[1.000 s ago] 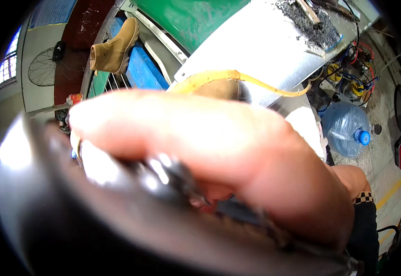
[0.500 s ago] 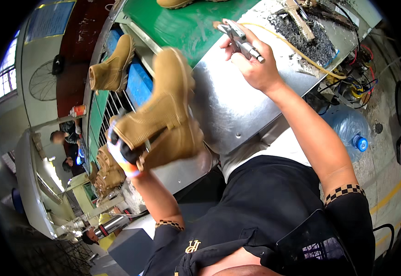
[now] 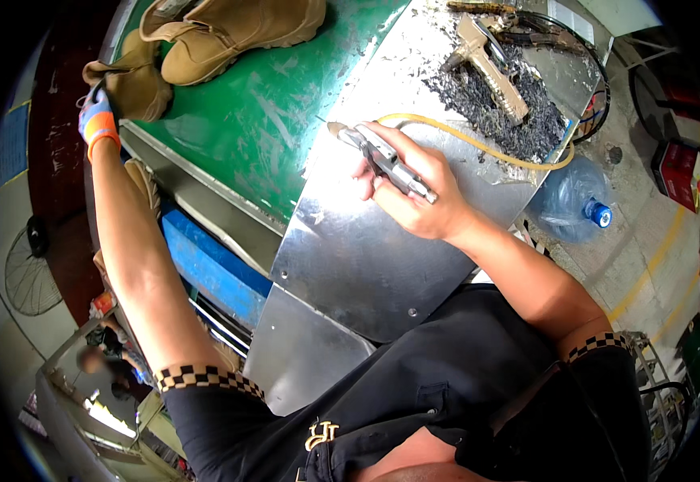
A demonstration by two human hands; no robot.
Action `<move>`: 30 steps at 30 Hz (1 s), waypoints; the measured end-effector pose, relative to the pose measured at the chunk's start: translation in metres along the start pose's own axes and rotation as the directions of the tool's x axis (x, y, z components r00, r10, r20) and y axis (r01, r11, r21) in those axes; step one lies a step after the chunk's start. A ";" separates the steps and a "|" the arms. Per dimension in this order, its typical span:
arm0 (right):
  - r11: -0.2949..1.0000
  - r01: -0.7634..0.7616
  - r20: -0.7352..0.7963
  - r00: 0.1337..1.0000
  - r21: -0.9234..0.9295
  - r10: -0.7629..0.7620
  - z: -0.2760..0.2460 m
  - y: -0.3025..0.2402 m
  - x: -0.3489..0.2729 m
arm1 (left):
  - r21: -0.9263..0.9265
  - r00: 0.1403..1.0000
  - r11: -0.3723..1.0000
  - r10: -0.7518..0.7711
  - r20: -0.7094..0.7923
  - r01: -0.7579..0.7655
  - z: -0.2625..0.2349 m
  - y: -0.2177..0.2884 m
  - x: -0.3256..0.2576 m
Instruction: The person uses a spray tool to apply a substance to the seams and soles of several tan boots one at a time, turning each boot over by hand to reach different sides before placing it back on the conveyor belt.
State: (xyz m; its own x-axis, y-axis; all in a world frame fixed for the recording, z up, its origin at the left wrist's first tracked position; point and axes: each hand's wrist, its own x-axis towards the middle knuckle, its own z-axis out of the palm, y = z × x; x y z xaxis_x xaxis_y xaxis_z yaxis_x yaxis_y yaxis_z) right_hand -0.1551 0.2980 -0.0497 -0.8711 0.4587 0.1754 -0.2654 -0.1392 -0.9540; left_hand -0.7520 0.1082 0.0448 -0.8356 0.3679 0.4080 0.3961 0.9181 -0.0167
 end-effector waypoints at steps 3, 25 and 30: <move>0.998 -0.065 -0.013 0.998 0.007 0.065 -0.003 0.004 -0.002 | -0.509 0.983 0.860 0.064 0.169 0.031 -0.022 0.050 -0.052; 0.999 0.050 -0.017 0.999 -0.022 -0.050 0.011 0.013 0.003 | -0.514 0.745 0.573 -0.628 0.225 0.639 -0.245 -0.291 -0.544; 1.000 0.007 -0.032 0.999 -0.010 -0.007 0.002 0.011 -0.001 | -0.427 0.875 0.817 -0.471 -0.108 0.387 -0.255 -0.122 -0.617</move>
State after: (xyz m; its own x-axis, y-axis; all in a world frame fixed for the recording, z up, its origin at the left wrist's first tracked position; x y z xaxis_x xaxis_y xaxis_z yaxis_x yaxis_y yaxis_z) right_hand -0.1584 0.2944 -0.0600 -0.8557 0.4872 0.1743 -0.2671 -0.1273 -0.9552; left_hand -0.1877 -0.2682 0.0281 -0.8767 -0.1264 0.4641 0.1629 0.8297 0.5339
